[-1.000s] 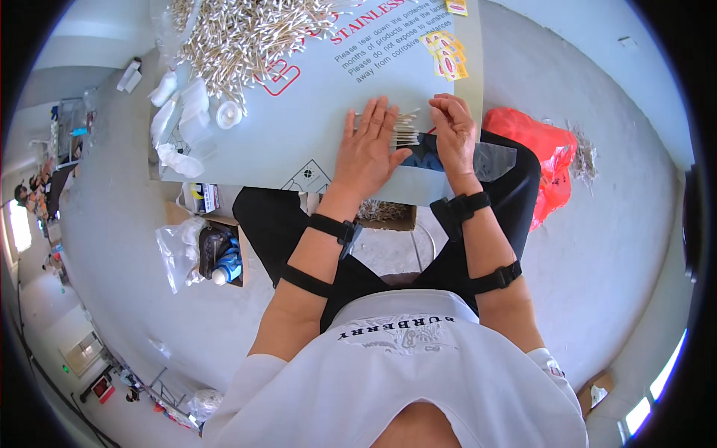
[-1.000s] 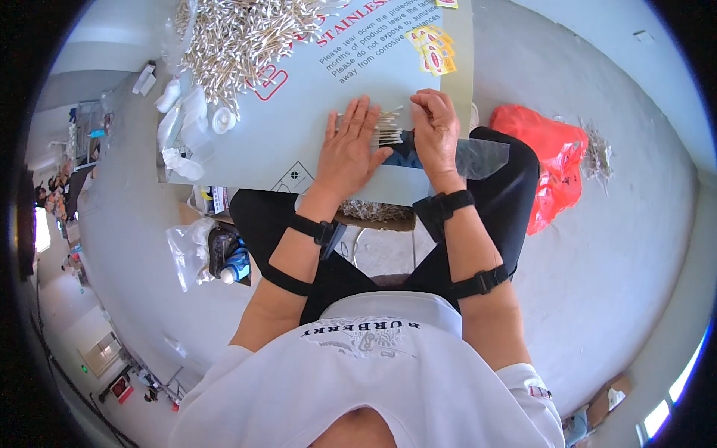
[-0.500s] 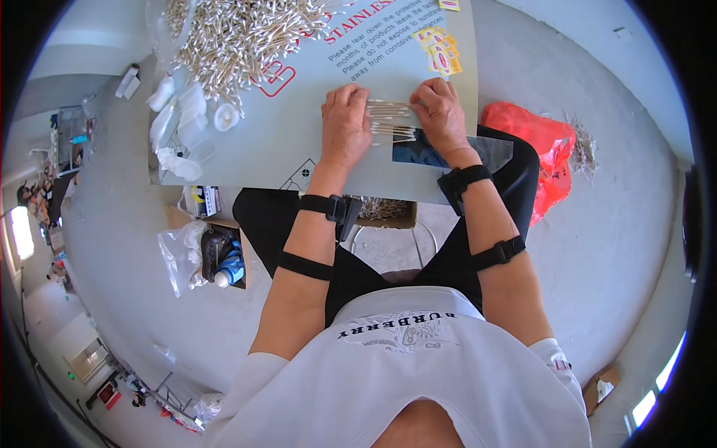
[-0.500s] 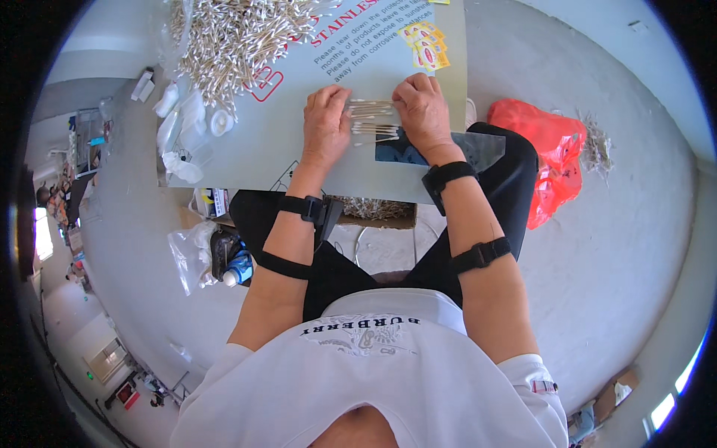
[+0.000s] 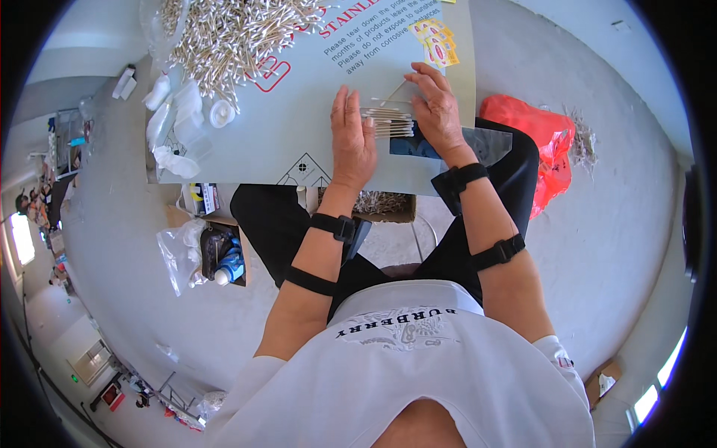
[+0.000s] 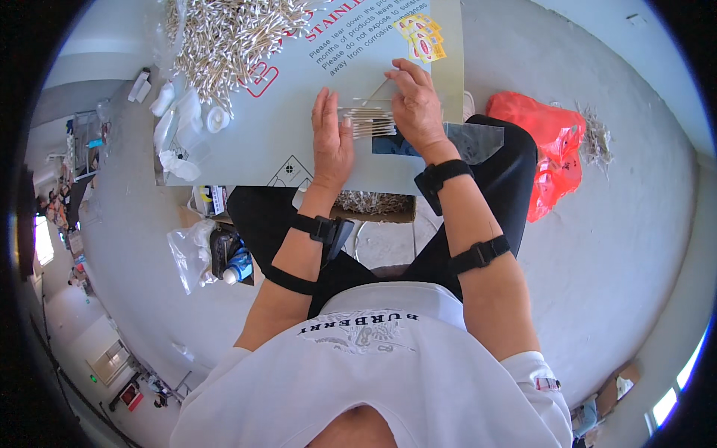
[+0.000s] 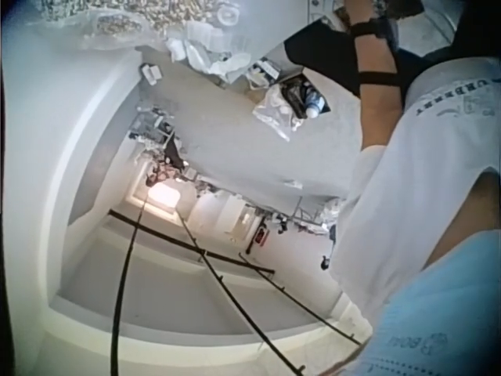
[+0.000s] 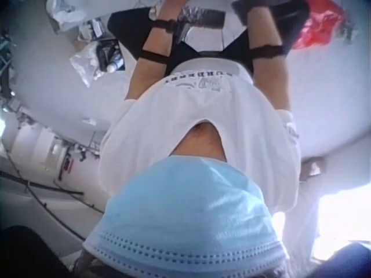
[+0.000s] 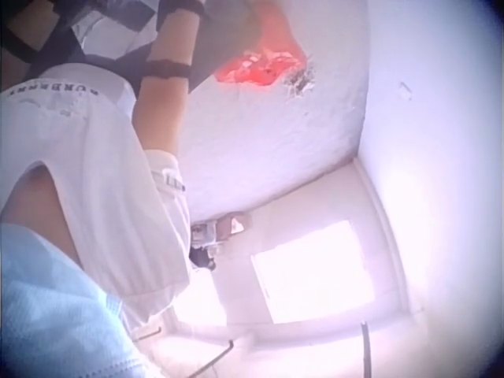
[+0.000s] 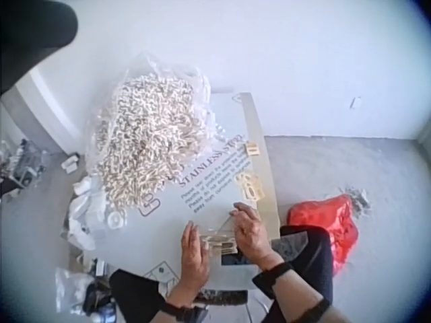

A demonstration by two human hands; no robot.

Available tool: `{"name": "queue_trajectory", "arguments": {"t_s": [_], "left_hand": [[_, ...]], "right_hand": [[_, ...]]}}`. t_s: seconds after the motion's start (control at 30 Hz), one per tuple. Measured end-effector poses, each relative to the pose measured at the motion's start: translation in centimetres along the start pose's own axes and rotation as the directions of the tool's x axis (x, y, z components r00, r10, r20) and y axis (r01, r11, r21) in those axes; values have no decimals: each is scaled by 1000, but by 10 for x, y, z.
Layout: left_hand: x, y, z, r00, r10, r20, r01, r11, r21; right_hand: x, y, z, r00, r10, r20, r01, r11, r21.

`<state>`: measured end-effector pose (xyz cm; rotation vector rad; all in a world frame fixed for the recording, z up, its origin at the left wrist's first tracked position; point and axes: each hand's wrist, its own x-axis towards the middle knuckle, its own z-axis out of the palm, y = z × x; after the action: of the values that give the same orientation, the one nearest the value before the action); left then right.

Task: Packaging and organizing cotton swabs into small plastic bags.

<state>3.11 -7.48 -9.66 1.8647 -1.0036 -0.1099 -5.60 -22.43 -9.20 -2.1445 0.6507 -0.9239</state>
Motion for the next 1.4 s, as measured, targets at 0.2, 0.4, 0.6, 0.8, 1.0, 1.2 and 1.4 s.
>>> {"name": "queue_trajectory", "arguments": {"t_s": [0.2, 0.4, 0.6, 0.8, 1.0, 1.2, 1.4], "left_hand": [[1, 0, 3, 991, 83, 100, -103, 972, 209], [0, -2, 5, 989, 97, 115, -123, 961, 247], [4, 2, 6, 998, -15, -58, 7, 989, -146], [1, 9, 26, 981, -137, -134, 89, 945, -314], [4, 16, 36, 984, -156, -81, 107, 900, -422], [0, 19, 34, 987, -160, -8, 137, 869, -475], [-6, 21, 19, 957, 76, 279, -179, 914, 363]], "right_hand": [[24, 8, -7, 920, -132, 369, 199, 969, -150], [27, 7, -11, 860, -124, 495, 296, 912, -285], [14, -4, -10, 923, -82, 377, 157, 972, -175], [-30, -13, 5, 958, 278, -70, -233, 899, 370], [-37, -14, 20, 924, 343, -169, -228, 850, 476], [-37, -2, -2, 926, 378, -8, -318, 788, 528], [-17, 7, -30, 979, 68, 191, -51, 994, -96]]}}
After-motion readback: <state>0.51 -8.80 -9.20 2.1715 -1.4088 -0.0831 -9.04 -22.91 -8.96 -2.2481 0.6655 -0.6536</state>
